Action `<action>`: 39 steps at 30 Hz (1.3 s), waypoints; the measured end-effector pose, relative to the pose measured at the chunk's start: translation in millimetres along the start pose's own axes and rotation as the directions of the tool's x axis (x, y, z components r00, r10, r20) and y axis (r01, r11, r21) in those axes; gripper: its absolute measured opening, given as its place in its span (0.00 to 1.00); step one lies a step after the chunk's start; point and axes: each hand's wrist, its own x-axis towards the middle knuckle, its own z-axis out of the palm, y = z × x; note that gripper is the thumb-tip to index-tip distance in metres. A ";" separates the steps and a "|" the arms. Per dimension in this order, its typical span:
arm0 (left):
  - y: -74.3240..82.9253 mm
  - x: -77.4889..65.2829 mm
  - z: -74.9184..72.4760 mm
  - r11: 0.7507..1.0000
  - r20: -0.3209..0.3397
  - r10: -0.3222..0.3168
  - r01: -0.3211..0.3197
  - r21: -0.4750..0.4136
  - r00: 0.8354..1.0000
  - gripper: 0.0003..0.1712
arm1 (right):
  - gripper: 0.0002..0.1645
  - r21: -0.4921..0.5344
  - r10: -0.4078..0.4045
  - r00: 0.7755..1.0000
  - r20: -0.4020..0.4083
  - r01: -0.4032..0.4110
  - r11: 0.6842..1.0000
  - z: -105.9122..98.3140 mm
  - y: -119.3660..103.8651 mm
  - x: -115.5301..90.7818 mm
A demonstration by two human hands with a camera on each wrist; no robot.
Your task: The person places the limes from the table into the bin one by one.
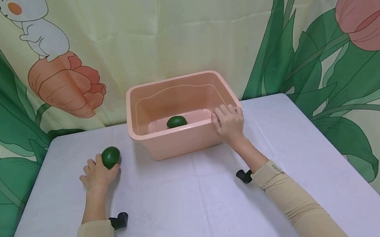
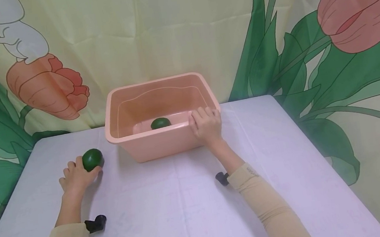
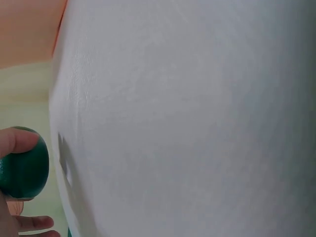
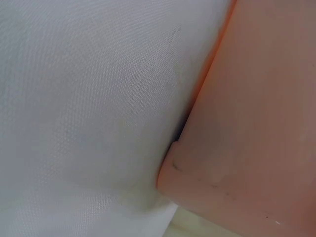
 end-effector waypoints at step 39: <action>58.0 3.7 -64.9 0.991 -0.227 0.134 -0.124 0.056 0.965 0.39 | 0.19 0.002 -0.016 1.000 -0.017 0.016 1.000 -1.1 -0.5 0.6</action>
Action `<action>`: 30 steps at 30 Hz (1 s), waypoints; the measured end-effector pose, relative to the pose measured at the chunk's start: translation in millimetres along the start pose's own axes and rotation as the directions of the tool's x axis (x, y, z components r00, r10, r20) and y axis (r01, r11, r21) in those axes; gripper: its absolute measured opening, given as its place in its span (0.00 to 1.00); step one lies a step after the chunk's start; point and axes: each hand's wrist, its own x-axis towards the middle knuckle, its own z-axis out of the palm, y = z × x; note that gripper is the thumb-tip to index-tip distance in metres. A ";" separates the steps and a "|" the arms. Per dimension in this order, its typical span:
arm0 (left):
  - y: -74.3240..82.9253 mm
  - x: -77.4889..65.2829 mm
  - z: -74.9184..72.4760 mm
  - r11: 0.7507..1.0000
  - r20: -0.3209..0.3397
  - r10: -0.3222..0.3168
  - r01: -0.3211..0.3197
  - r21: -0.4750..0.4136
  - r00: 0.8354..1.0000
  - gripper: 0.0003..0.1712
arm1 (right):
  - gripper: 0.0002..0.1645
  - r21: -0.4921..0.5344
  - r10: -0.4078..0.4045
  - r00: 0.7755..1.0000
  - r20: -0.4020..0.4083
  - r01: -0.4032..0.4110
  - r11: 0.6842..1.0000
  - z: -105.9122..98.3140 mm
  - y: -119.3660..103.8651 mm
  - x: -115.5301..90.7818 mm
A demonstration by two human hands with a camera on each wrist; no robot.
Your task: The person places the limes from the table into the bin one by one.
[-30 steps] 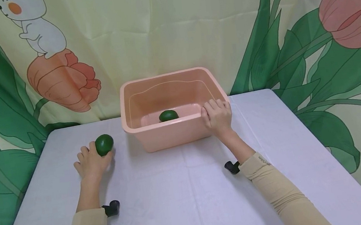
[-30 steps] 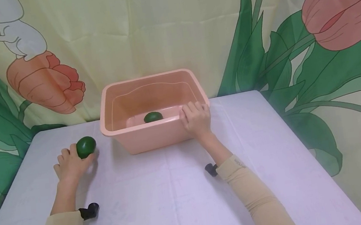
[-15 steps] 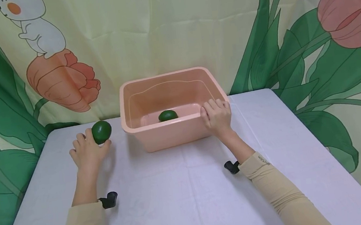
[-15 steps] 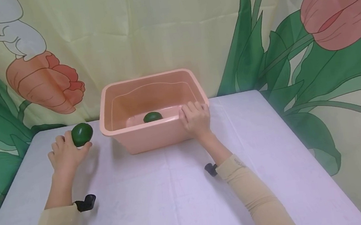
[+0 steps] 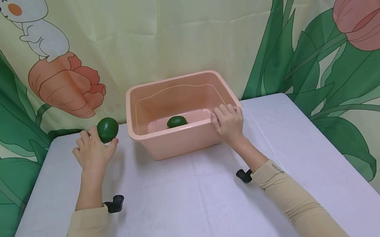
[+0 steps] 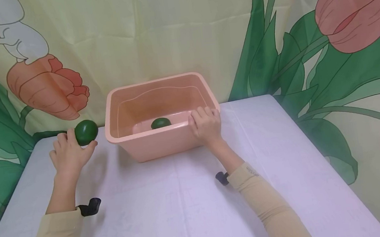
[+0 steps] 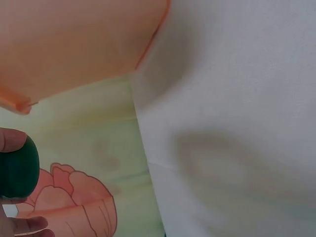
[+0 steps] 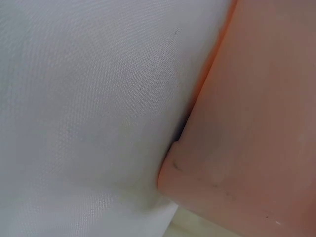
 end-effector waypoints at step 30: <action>30.5 7.8 -11.5 0.999 -0.040 0.026 -0.027 -0.042 0.999 0.40 | 0.13 0.000 0.014 1.000 0.015 -0.014 1.000 -2.6 -2.9 1.3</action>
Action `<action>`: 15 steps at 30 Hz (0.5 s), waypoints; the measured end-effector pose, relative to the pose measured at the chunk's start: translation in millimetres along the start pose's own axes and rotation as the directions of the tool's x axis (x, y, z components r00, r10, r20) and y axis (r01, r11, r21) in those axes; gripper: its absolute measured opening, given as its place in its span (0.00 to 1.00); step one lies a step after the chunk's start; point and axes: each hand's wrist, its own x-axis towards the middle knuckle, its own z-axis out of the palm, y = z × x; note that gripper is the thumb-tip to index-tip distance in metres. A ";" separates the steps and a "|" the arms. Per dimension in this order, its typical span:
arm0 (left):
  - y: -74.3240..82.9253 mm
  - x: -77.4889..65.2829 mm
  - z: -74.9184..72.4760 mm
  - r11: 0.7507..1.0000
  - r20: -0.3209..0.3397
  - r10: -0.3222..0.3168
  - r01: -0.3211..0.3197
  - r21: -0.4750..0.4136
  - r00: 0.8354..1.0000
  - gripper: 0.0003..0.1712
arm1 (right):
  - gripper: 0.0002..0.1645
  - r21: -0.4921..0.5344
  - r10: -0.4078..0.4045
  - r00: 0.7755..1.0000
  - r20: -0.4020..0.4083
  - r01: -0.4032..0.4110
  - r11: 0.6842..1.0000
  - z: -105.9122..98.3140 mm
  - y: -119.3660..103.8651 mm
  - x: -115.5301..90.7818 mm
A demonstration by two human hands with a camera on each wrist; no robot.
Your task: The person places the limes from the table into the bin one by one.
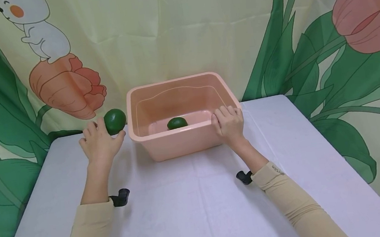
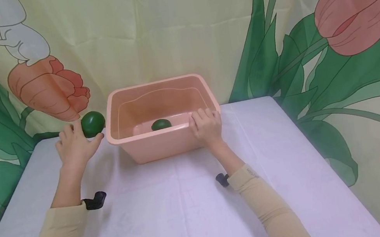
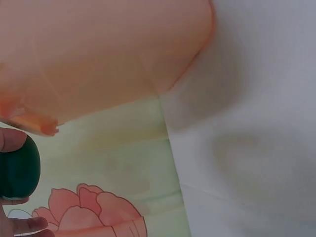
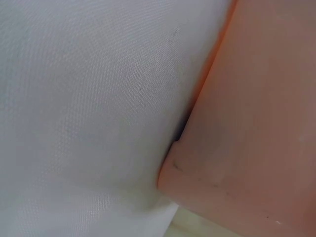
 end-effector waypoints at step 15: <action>17.2 8.8 -8.1 0.999 -0.079 0.035 -0.036 -0.010 0.996 0.37 | 0.16 -0.005 -0.002 1.000 0.003 0.002 1.000 -0.4 0.1 0.1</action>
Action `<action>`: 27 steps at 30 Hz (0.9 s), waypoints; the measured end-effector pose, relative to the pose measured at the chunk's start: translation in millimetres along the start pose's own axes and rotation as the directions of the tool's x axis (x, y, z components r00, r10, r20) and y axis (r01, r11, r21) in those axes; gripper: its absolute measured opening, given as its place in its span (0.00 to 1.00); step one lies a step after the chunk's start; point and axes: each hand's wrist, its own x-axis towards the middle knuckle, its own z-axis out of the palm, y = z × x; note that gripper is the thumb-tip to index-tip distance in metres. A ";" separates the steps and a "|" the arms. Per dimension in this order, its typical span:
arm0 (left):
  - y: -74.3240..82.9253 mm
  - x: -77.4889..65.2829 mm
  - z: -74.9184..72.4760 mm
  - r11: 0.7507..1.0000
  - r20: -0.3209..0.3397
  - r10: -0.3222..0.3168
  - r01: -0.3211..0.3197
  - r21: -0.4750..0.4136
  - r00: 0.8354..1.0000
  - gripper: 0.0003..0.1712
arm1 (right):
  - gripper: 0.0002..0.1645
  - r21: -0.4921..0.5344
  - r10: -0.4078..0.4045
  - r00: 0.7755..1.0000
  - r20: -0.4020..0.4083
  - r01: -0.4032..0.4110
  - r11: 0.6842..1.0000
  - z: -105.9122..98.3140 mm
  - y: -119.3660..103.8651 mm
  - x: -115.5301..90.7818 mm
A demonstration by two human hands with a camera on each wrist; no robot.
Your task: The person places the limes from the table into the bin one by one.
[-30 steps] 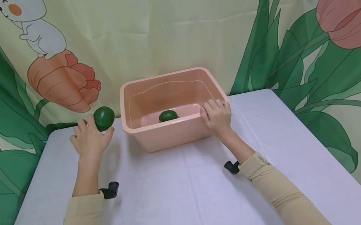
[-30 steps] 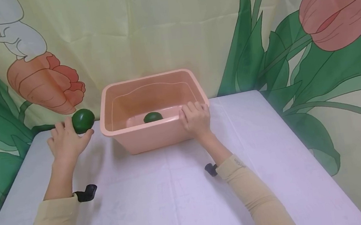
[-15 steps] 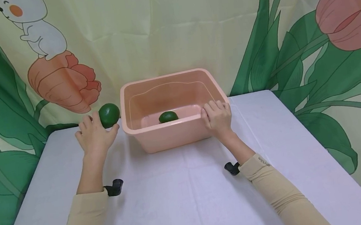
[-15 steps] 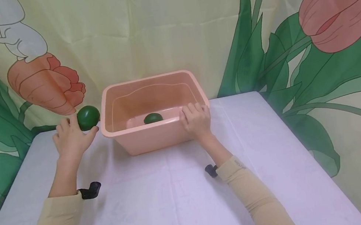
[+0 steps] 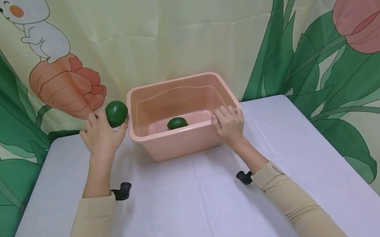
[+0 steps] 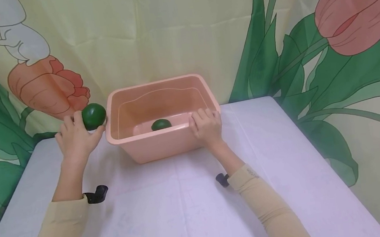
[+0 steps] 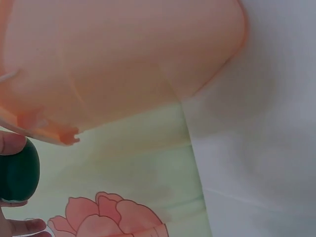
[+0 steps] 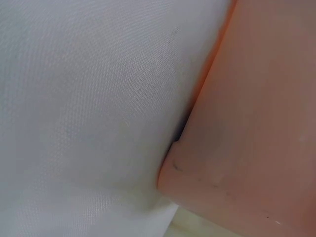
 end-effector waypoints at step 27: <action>35.2 15.5 -0.5 0.995 0.035 0.097 -0.098 0.035 0.995 0.35 | 0.15 0.000 -0.001 1.000 -0.002 0.001 1.000 0.5 0.7 -1.0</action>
